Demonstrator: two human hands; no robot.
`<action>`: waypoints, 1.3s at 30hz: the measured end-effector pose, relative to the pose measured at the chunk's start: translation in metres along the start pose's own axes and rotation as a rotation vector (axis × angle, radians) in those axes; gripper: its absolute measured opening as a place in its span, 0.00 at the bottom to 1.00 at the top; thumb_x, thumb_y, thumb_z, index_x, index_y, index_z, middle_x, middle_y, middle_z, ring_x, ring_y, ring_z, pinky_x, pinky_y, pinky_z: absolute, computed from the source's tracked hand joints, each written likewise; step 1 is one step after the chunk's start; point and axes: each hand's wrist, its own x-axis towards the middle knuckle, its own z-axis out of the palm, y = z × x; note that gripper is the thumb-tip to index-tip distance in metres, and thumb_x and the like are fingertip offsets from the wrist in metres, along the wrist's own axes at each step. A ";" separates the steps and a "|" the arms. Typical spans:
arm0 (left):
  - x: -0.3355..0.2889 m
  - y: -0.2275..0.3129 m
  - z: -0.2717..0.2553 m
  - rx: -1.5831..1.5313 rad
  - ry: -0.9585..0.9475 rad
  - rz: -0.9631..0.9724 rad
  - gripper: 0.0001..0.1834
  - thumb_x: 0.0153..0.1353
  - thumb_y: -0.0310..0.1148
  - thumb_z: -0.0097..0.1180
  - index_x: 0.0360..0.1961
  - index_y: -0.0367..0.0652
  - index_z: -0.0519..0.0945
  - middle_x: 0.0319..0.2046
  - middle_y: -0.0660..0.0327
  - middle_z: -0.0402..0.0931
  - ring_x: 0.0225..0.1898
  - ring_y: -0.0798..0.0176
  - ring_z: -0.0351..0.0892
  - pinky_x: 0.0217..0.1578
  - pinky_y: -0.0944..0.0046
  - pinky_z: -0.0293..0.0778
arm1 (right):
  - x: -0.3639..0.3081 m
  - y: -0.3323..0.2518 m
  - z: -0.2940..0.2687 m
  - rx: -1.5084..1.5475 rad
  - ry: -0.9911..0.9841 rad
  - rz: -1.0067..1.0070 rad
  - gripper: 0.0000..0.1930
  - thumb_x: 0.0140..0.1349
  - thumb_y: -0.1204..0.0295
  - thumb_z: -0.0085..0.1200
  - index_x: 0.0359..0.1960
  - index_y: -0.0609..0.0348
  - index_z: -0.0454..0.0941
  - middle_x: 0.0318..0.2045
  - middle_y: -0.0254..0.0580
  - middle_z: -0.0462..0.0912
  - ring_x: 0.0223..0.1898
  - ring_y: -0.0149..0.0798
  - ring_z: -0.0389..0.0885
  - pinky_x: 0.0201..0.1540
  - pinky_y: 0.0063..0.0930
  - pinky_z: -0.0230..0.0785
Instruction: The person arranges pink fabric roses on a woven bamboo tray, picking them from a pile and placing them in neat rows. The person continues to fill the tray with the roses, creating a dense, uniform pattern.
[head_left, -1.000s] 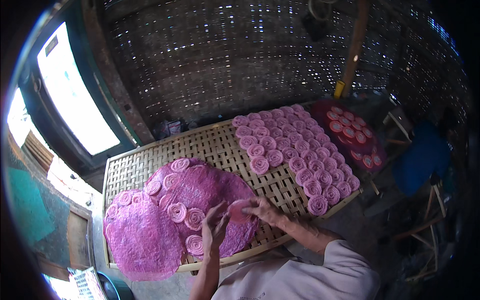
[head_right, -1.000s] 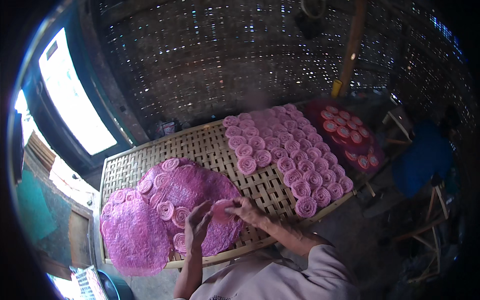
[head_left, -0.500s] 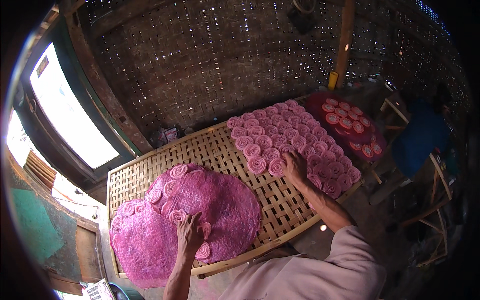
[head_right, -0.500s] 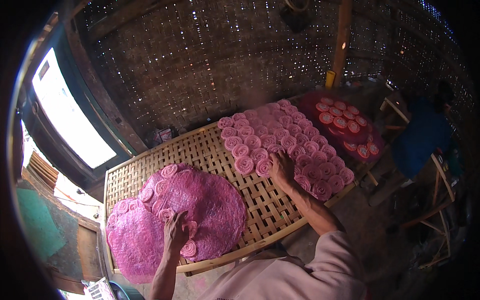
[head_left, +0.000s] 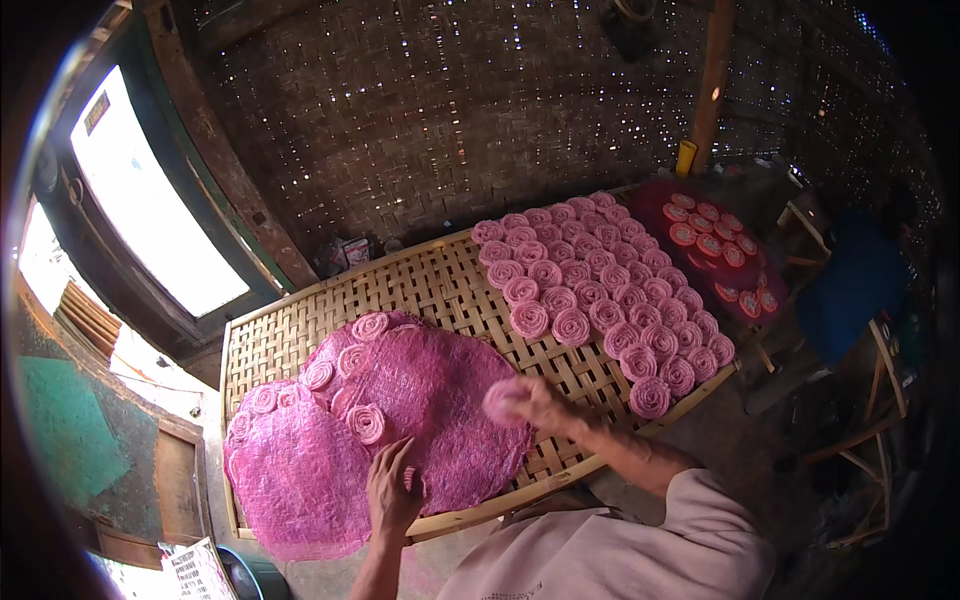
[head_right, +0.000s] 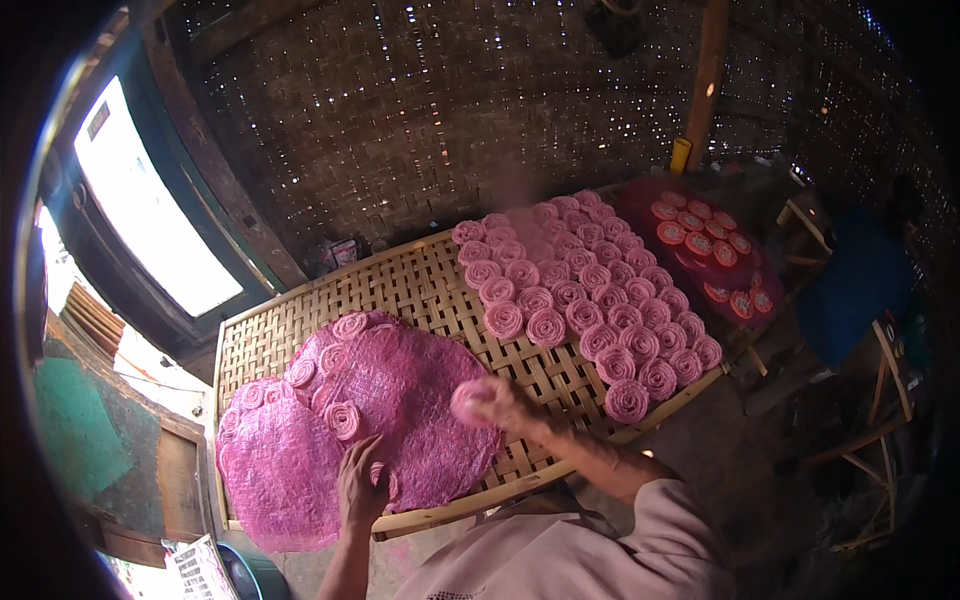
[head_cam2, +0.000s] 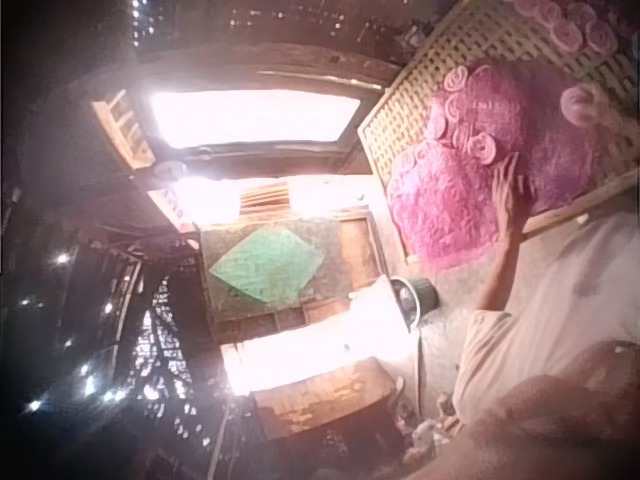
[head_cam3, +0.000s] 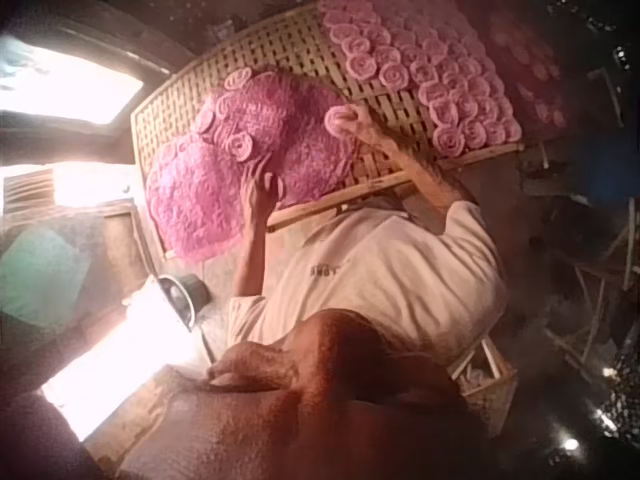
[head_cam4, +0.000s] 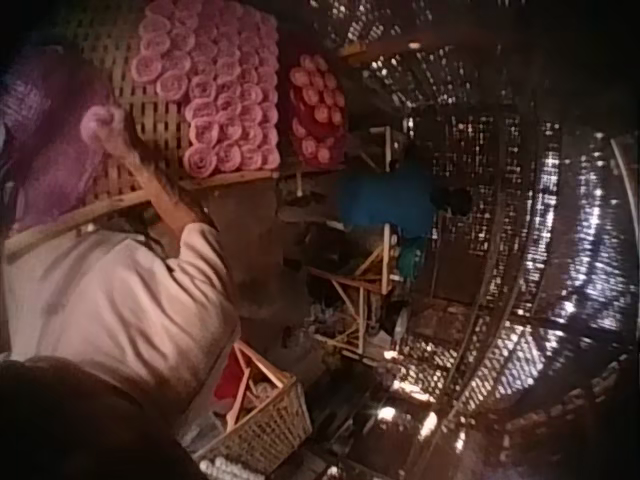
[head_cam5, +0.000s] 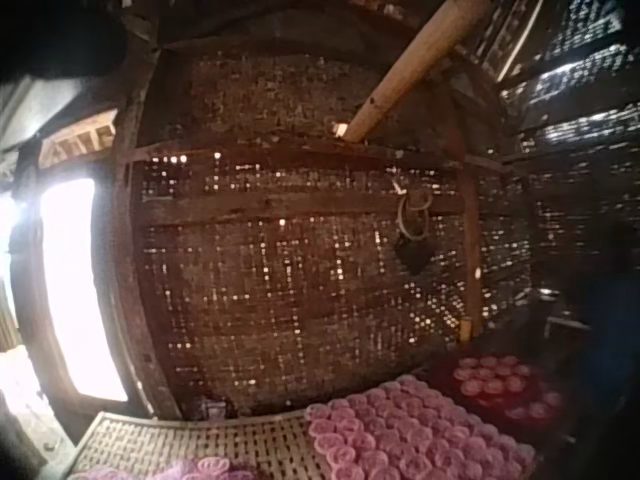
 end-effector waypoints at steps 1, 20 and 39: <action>-0.020 -0.016 0.001 0.045 -0.037 -0.087 0.27 0.54 0.22 0.55 0.59 0.41 0.75 0.57 0.52 0.75 0.62 0.45 0.69 0.62 0.48 0.65 | 0.008 -0.001 -0.013 -0.172 0.136 0.052 0.14 0.64 0.69 0.58 0.50 0.59 0.80 0.40 0.42 0.86 0.43 0.39 0.84 0.48 0.34 0.78; 0.006 0.015 0.012 -0.817 -0.153 -0.255 0.30 0.51 0.19 0.63 0.58 0.41 0.73 0.44 0.54 0.78 0.46 0.61 0.81 0.43 0.63 0.77 | -0.030 -0.004 0.087 0.172 -0.121 0.034 0.22 0.61 0.61 0.65 0.52 0.62 0.79 0.48 0.43 0.83 0.48 0.34 0.80 0.53 0.30 0.73; 0.053 -0.066 -0.018 0.007 -0.016 -0.095 0.29 0.48 0.19 0.59 0.55 0.45 0.74 0.35 0.53 0.77 0.37 0.47 0.80 0.40 0.51 0.76 | -0.036 0.027 -0.106 -1.062 0.829 0.103 0.22 0.58 0.66 0.64 0.53 0.60 0.78 0.50 0.53 0.82 0.53 0.53 0.80 0.55 0.43 0.71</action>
